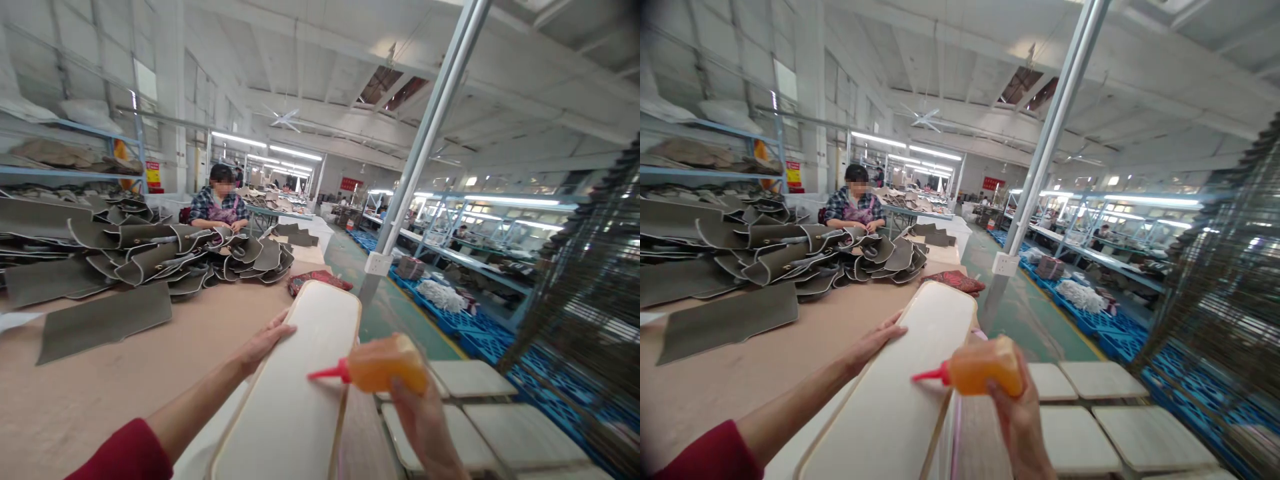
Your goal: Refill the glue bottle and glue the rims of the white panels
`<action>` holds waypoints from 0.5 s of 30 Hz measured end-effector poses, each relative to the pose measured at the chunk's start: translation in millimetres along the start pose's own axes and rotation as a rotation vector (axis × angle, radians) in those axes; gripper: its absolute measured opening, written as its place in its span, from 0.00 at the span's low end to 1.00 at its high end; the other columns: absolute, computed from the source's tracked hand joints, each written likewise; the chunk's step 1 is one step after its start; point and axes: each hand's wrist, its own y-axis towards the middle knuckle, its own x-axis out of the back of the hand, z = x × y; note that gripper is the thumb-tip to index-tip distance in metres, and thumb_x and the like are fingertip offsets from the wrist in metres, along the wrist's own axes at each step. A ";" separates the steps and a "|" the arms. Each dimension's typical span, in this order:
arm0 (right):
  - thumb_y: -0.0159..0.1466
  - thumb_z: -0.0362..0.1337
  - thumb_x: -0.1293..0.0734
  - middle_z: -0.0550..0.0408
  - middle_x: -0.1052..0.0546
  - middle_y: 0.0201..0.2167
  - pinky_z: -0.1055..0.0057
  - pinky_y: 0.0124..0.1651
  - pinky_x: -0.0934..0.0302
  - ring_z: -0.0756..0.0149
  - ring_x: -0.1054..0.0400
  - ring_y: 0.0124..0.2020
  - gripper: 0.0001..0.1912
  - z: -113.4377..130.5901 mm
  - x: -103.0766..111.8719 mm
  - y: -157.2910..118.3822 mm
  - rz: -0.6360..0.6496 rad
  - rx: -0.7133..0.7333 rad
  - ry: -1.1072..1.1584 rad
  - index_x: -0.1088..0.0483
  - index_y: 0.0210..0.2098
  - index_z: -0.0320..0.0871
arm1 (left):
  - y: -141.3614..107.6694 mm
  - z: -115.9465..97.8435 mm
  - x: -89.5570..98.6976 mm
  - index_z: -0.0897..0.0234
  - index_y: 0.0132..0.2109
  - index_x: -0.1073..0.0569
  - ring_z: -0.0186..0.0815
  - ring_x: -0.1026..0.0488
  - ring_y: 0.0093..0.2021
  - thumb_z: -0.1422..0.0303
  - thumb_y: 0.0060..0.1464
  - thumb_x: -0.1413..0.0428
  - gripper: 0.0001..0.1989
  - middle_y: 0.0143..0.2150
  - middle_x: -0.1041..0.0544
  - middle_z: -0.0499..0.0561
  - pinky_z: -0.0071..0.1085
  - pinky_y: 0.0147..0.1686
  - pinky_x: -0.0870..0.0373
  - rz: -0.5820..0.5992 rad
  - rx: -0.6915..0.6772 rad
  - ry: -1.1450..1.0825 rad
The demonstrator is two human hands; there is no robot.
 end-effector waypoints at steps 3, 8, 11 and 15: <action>0.36 0.40 0.22 0.48 0.23 0.38 0.67 0.33 0.33 0.59 0.29 0.33 0.42 -14.3 -4.1 -34.5 0.058 -0.117 0.066 0.34 0.51 0.43 | 10.3 4.0 -2.8 0.56 0.62 0.44 0.35 0.25 0.28 0.65 0.47 0.40 0.36 0.40 0.22 0.50 0.27 0.25 0.28 -0.032 0.048 0.058; 0.47 0.41 0.25 0.54 0.22 0.38 0.66 0.43 0.34 0.63 0.28 0.38 0.28 7.0 35.4 -34.6 -0.257 0.068 0.175 0.30 0.47 0.48 | 35.5 13.4 -20.8 0.52 0.63 0.48 0.40 0.23 0.31 0.63 0.46 0.39 0.40 0.42 0.23 0.51 0.33 0.27 0.25 -0.081 0.101 0.165; 0.50 0.43 0.27 0.58 0.22 0.39 0.68 0.44 0.33 0.64 0.28 0.41 0.21 40.1 85.1 -38.8 -0.455 0.148 0.217 0.28 0.44 0.50 | 50.1 28.4 -50.3 0.53 0.64 0.49 0.40 0.23 0.33 0.64 0.46 0.38 0.41 0.44 0.23 0.52 0.34 0.31 0.25 -0.014 0.162 0.152; 0.55 0.41 0.30 0.61 0.22 0.43 0.73 0.44 0.33 0.67 0.29 0.45 0.17 82.6 166.0 -73.1 -0.635 0.220 0.252 0.28 0.44 0.51 | 67.7 64.8 -115.1 0.55 0.64 0.50 0.40 0.23 0.35 0.63 0.44 0.36 0.44 0.45 0.23 0.53 0.34 0.35 0.25 0.123 0.216 0.096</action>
